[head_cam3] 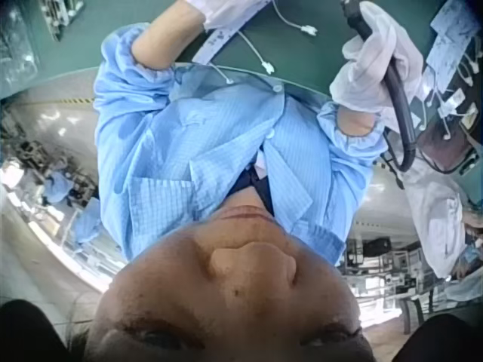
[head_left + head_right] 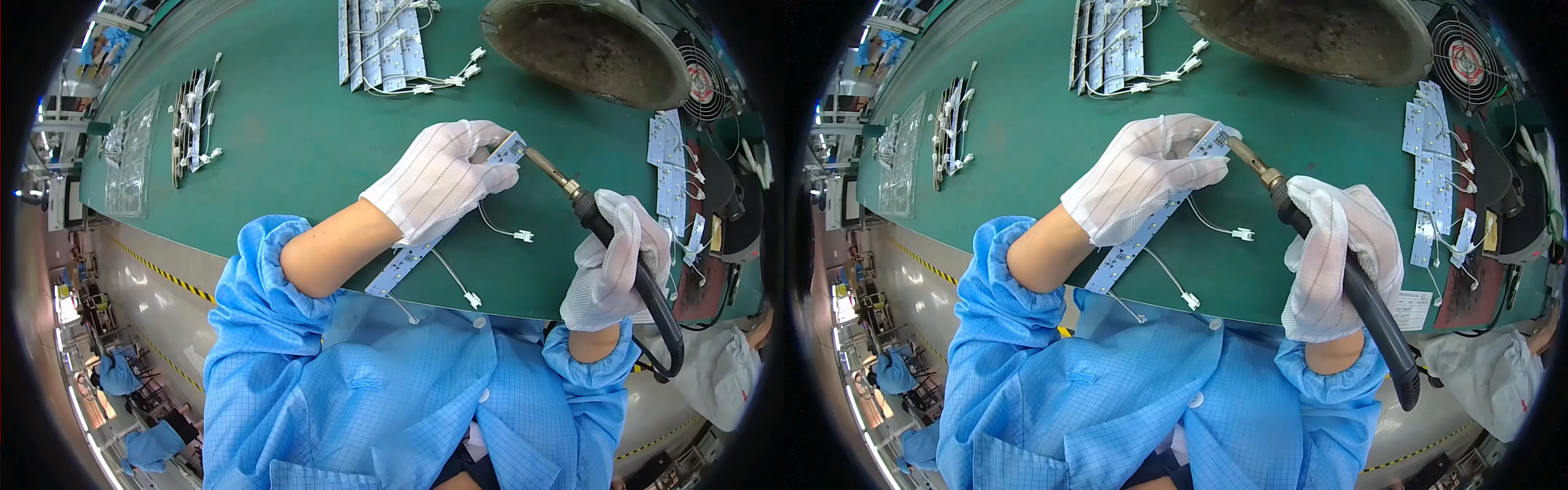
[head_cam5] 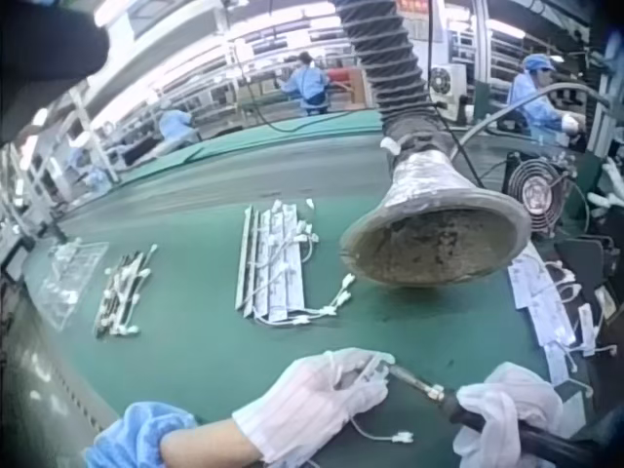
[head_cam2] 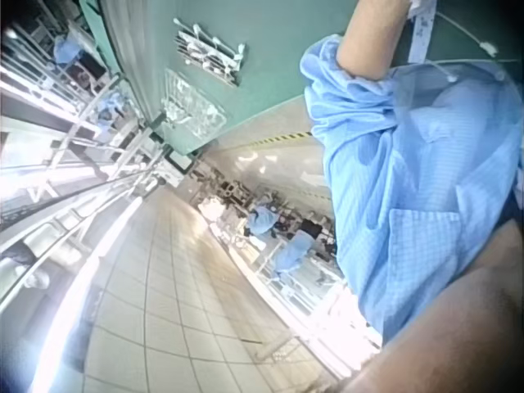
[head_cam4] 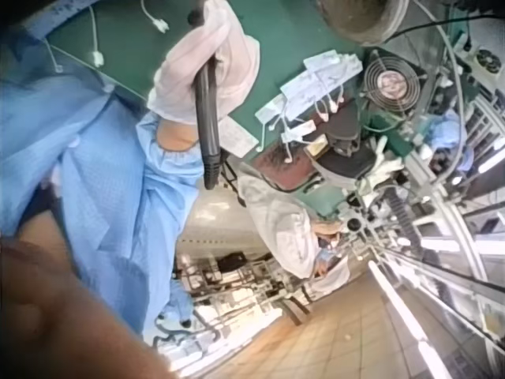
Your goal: Soldering wire connections onto small LED circuit board strips at a manual assembly station.
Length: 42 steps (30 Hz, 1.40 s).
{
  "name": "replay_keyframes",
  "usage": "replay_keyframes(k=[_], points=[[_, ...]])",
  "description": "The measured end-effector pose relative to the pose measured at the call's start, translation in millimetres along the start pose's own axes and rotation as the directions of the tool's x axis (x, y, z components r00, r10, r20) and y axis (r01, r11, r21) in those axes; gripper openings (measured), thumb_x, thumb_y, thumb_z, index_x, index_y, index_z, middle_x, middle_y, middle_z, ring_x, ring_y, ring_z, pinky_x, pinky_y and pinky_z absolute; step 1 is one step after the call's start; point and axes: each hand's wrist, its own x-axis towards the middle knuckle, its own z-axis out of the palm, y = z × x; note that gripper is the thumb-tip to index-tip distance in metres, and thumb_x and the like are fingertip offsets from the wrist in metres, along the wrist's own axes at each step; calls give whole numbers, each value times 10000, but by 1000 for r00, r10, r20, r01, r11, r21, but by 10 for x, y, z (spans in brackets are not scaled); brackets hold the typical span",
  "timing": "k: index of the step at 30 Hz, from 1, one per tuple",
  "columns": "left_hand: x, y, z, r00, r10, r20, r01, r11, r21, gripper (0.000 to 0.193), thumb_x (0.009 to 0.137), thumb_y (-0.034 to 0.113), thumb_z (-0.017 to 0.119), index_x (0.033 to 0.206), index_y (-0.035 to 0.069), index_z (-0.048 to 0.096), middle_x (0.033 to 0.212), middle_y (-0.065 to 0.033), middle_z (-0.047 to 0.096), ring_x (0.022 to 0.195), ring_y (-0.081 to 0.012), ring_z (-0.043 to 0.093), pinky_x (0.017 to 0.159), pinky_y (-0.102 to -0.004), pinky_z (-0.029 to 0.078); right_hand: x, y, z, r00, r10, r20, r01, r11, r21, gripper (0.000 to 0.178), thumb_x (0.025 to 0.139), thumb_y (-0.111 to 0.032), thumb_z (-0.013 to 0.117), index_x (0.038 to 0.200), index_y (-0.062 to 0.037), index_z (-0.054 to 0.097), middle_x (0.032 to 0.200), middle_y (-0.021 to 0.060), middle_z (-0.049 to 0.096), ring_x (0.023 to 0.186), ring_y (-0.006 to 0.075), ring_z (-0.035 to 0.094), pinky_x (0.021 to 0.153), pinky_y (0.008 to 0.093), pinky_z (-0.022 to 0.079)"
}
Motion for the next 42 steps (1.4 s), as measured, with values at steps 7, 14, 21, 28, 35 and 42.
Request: replay_keyframes(k=[7, 14, 21, 28, 35, 42], points=[[-13, 58, -17, 1000, -20, 18, 19, 998, 52, 442, 820, 219, 680, 1181, -17, 583, 975, -122, 663, 841, -158, 605, 794, -273, 500, 34, -24, 11, 1000, 5, -16, -3, 994, 105, 410, 882, 27, 567, 1239, -99, 412, 1030, 155, 568, 837, 265, 651, 703, 316, 577], [-16, 80, -33, 996, -91, 15, 91, 996, 10, 471, 807, 239, 696, 1185, -17, 580, 946, -128, 660, 803, -161, 599, 748, -273, 498, 56, -39, 10, 1000, 30, -7, -29, 995, 98, 409, 869, 45, 570, 1222, -95, 417, 1009, 144, 603, 804, 242, 644, 710, 317, 569], [-15, 89, -73, 996, -91, -18, 92, 992, 89, 515, 791, 274, 712, 1193, -16, 576, 1006, -142, 654, 841, -173, 611, 762, -283, 501, 43, -28, 23, 978, 162, -134, -142, 979, 149, 165, 863, -30, 498, 1003, 20, 570, 886, 148, 675, 683, 196, 595, 665, 298, 488], [-11, 100, -66, 988, -157, 9, 157, 987, -32, 532, 789, 284, 709, 1194, -31, 568, 1014, -151, 653, 863, -183, 616, 779, -282, 504, 40, -34, -11, 999, 36, -23, -36, 999, -14, 365, 897, 10, 550, 1212, -122, 422, 976, 107, 631, 842, 220, 632, 757, 330, 548], [-21, 80, -57, 995, -100, -9, 100, 995, 11, 530, 792, 290, 703, 1196, -27, 568, 995, -146, 659, 850, -187, 620, 771, -283, 507, 28, -39, -15, 995, 96, -36, -93, 993, 72, 272, 932, -11, 502, 1186, -99, 464, 982, 128, 620, 848, 221, 631, 764, 330, 543], [-23, 89, -87, 996, -92, 13, 91, 993, 68, 497, 805, 287, 682, 1181, -19, 578, 985, -149, 664, 819, -176, 619, 748, -287, 508, 58, -72, -7, 999, 6, -31, -4, 999, 36, 291, 910, 16, 527, 1177, -73, 456, 973, 139, 621, 838, 235, 641, 737, 337, 557]])
